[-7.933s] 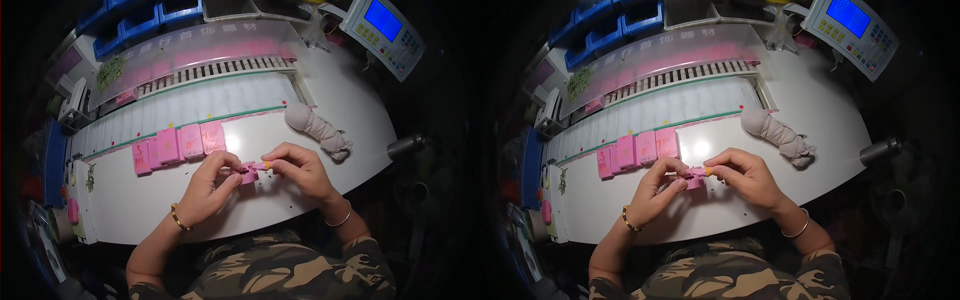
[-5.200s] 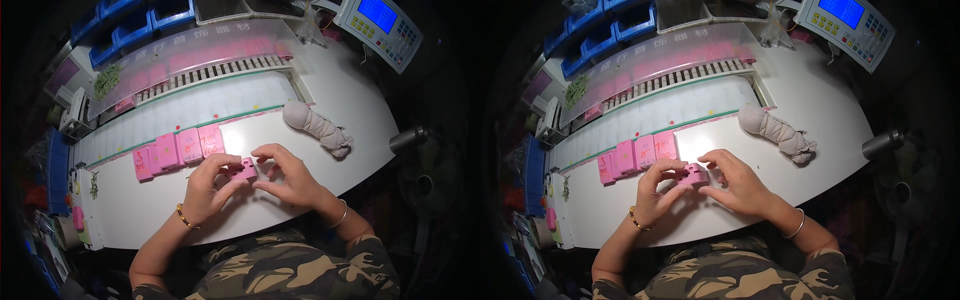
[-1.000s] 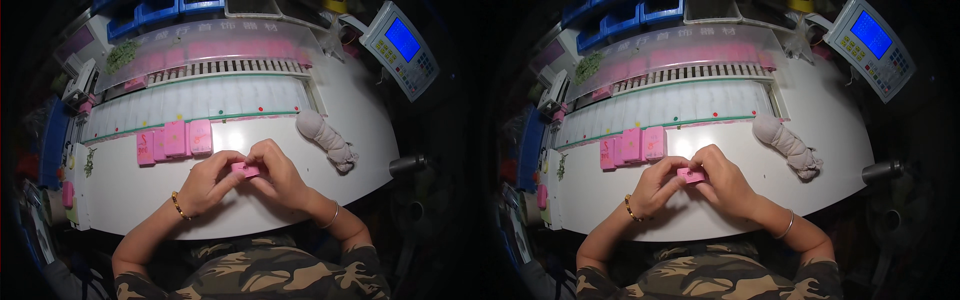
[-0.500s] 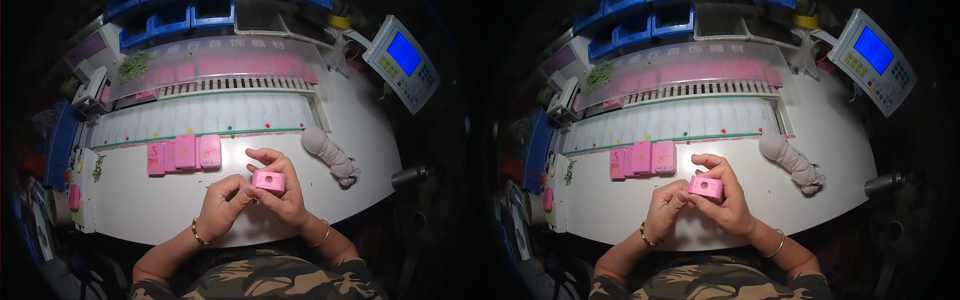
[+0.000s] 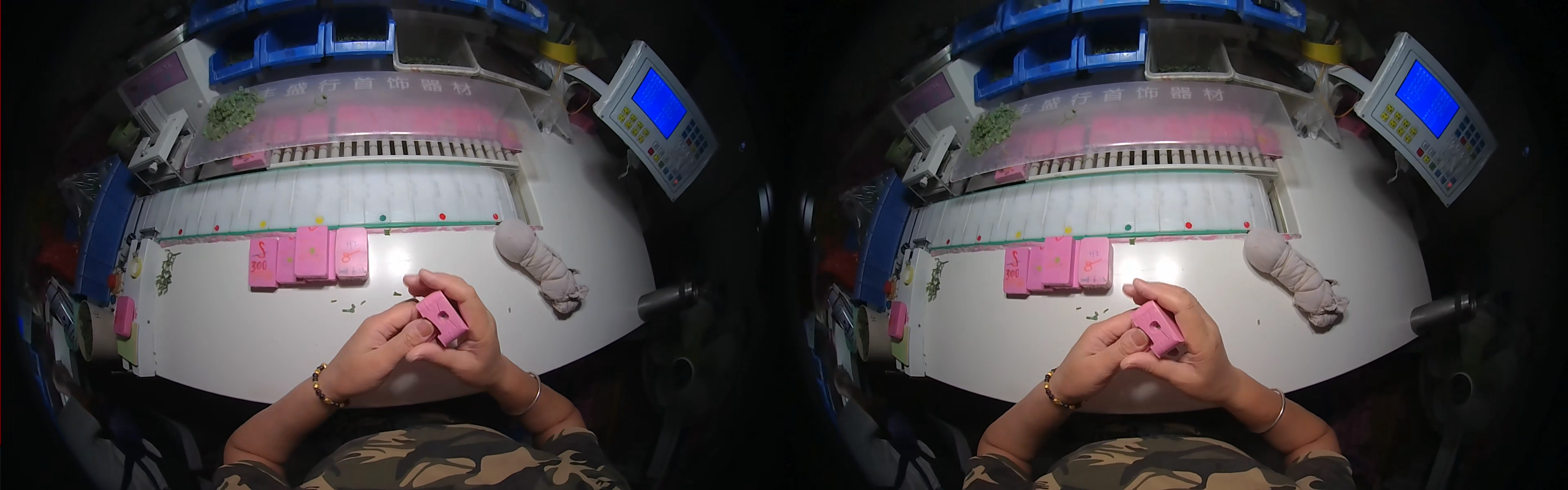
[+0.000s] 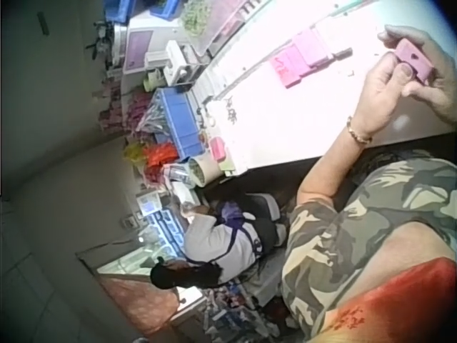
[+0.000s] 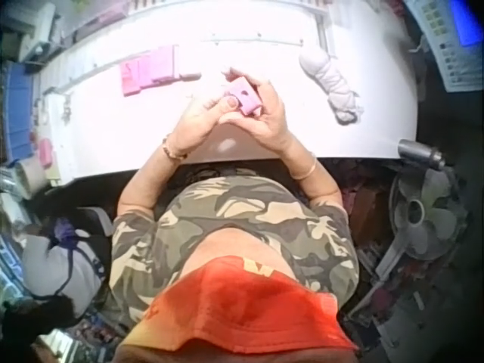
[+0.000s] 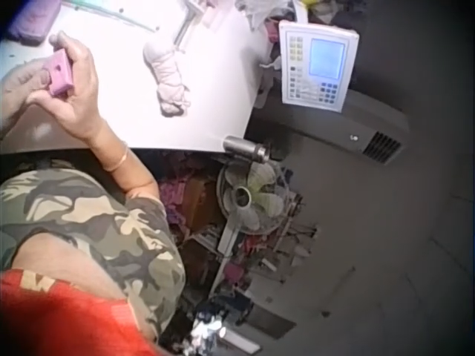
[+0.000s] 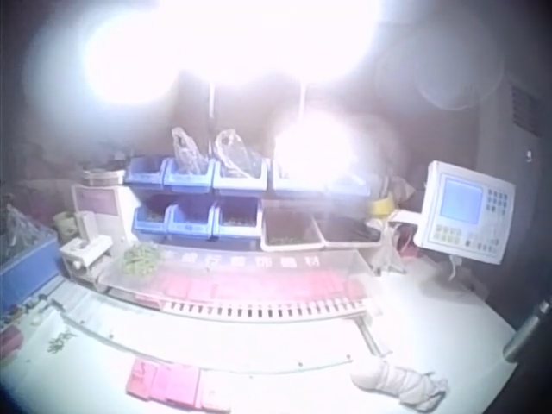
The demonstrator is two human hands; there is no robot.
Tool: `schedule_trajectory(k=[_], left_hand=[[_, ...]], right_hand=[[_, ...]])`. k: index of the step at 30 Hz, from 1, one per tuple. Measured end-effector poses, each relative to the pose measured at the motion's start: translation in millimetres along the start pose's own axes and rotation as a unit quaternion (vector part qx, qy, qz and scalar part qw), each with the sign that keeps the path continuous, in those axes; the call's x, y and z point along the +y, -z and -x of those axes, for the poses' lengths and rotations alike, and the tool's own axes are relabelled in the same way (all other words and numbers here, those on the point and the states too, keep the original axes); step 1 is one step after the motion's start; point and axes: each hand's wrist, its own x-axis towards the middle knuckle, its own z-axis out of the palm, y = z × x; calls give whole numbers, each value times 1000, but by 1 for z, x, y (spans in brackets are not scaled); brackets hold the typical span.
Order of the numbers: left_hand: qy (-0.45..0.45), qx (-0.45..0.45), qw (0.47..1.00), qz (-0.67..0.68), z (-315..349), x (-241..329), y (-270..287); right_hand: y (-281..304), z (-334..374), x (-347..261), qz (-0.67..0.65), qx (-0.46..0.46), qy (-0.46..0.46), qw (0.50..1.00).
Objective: Removing small jewelry components from silicone molds at a workstation.
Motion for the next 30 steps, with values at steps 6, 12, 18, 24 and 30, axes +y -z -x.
schedule_trajectory(k=[6,12,18,24,30], left_hand=[[-34,-48,997,40,4,9,-13],[-171,142,922,-315,-4,29,39],[-57,324,712,-620,-2,26,123],[-143,407,644,-632,2,40,107],[-142,99,912,-372,-3,30,37]], right_hand=[[10,-5,18,-586,183,-193,765],[26,-9,15,-505,243,-212,801],[23,-10,9,-430,231,-218,845],[18,-13,-6,-321,148,-288,890],[1,-16,2,-72,91,-149,982]])
